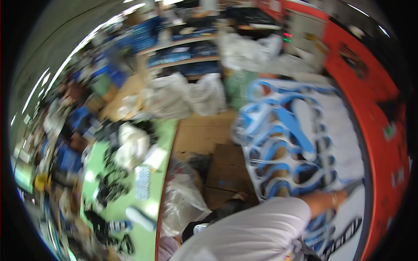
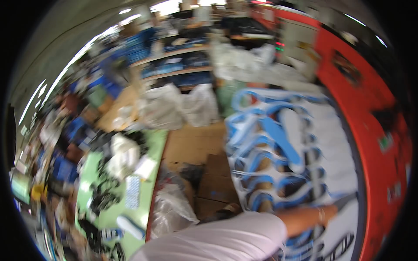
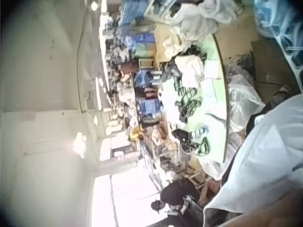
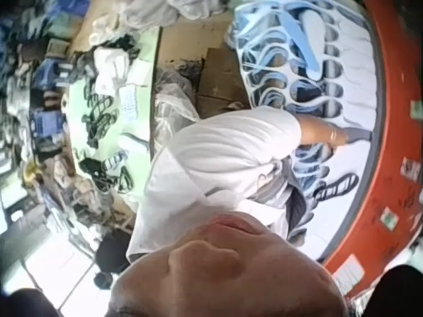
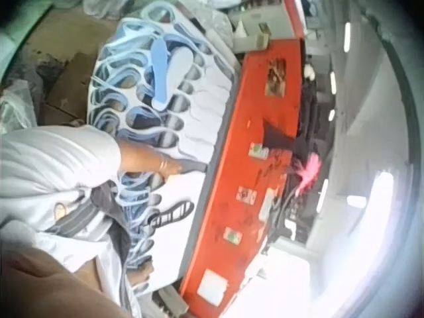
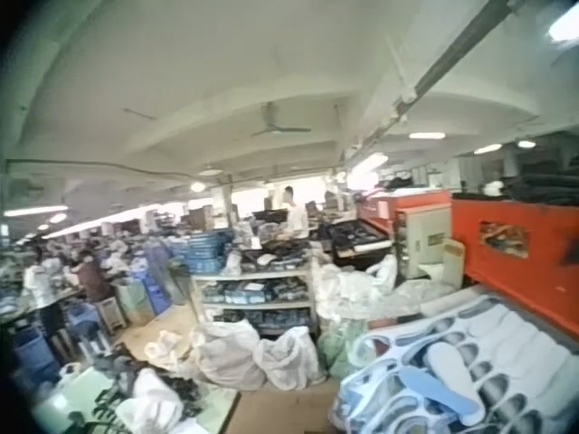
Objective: Die-cut insoles from foam sheets using a press machine.
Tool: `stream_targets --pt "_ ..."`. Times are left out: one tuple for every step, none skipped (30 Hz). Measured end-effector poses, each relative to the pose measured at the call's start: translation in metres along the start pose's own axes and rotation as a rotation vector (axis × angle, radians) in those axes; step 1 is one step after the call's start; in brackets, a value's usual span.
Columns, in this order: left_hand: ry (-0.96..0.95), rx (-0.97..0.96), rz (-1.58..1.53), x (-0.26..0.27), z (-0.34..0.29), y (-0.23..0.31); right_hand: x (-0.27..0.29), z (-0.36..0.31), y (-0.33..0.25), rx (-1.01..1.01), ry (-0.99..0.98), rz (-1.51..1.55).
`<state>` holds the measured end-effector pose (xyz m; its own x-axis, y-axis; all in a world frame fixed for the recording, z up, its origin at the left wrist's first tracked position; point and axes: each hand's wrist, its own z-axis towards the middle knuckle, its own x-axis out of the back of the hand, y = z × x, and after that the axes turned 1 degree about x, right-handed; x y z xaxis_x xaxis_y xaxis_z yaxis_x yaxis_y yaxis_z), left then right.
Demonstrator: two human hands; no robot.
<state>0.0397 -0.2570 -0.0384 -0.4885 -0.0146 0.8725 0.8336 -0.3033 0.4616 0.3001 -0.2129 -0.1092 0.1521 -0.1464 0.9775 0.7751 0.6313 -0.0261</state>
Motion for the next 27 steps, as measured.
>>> stream_targets --pt "-0.063 -0.195 -0.061 -0.015 0.007 -0.002 0.026 -0.072 0.048 -0.155 0.011 -0.108" --pt "0.175 -0.004 -0.411 -0.022 0.003 -0.017 0.053 -0.146 0.076 -0.295 0.020 -0.205" --pt "0.025 -0.001 -0.356 -0.015 -0.009 -0.061 0.069 -0.227 0.074 -0.431 0.020 -0.272" --pt "-0.082 0.015 -0.400 -0.007 -0.014 -0.067 0.111 -0.304 0.033 -0.622 -0.009 -0.375" --pt "-0.014 -0.026 -0.322 0.001 -0.023 -0.086 0.090 -0.287 0.016 -0.895 -0.134 -0.240" --pt "-0.212 0.016 -0.411 0.032 -0.024 -0.085 0.110 -0.236 -0.012 -1.023 -0.326 -0.181" --pt "-0.149 -0.096 -0.368 0.053 -0.022 -0.090 0.103 -0.217 -0.003 -0.994 -0.314 -0.198" --pt "-0.023 -0.148 -0.265 0.075 -0.022 -0.082 0.102 -0.189 -0.004 -1.051 -0.265 -0.117" --pt "-0.009 -0.192 -0.181 0.083 -0.014 -0.082 0.089 -0.186 0.011 -1.045 -0.122 -0.136" --pt "-0.034 -0.159 -0.026 0.084 0.001 -0.078 0.082 -0.196 0.029 -1.009 0.027 -0.149" --pt "-0.028 -0.147 -0.019 0.076 0.022 -0.075 0.086 -0.193 0.047 -1.311 -0.003 0.135" --pt "0.032 -0.105 0.131 0.090 0.030 -0.104 0.139 -0.134 0.019 -1.361 0.070 0.312" --pt "-0.034 -0.152 0.139 0.080 0.073 -0.070 0.160 -0.158 0.032 -1.469 0.125 0.342" --pt "-0.044 -0.225 0.134 0.076 0.115 -0.051 0.176 -0.166 0.038 -1.546 0.201 0.345" --pt "-0.104 -0.263 0.104 0.049 0.125 -0.022 0.183 -0.202 0.039 -1.601 0.245 0.282" --pt "-0.147 -0.300 0.064 0.035 0.131 0.004 0.186 -0.229 0.035 -1.650 0.259 0.276" --pt "-0.177 -0.308 0.038 0.030 0.133 0.016 0.185 -0.241 0.031 -1.668 0.267 0.282" --pt "-0.191 -0.334 0.033 0.025 0.137 0.019 0.185 -0.248 0.030 -1.696 0.275 0.276" --pt "-0.163 -0.341 0.031 0.023 0.140 0.018 0.186 -0.248 0.031 -1.706 0.252 0.323" --pt "-0.132 -0.344 0.029 0.023 0.141 0.015 0.186 -0.247 0.031 -1.710 0.227 0.372" --pt "-0.133 -0.348 0.028 0.024 0.138 0.013 0.186 -0.245 0.028 -1.714 0.229 0.370" --pt "-0.135 -0.326 0.036 0.029 0.139 0.015 0.190 -0.240 0.030 -1.619 0.079 0.155" --pt "-0.143 -0.300 0.046 0.033 0.141 0.012 0.200 -0.230 0.028 -1.512 -0.074 -0.051" --pt "-0.141 -0.301 0.051 0.036 0.141 0.001 0.206 -0.212 0.023 -1.470 -0.009 -0.141" --pt "-0.153 -0.239 0.052 0.039 0.140 0.010 0.214 -0.199 0.021 -1.385 0.094 -0.191" --pt "-0.118 -0.272 0.039 0.035 0.143 0.007 0.231 -0.179 0.020 -1.311 0.165 -0.068" --pt "-0.093 -0.298 0.027 0.028 0.138 0.002 0.239 -0.163 0.015 -1.190 0.166 0.059"
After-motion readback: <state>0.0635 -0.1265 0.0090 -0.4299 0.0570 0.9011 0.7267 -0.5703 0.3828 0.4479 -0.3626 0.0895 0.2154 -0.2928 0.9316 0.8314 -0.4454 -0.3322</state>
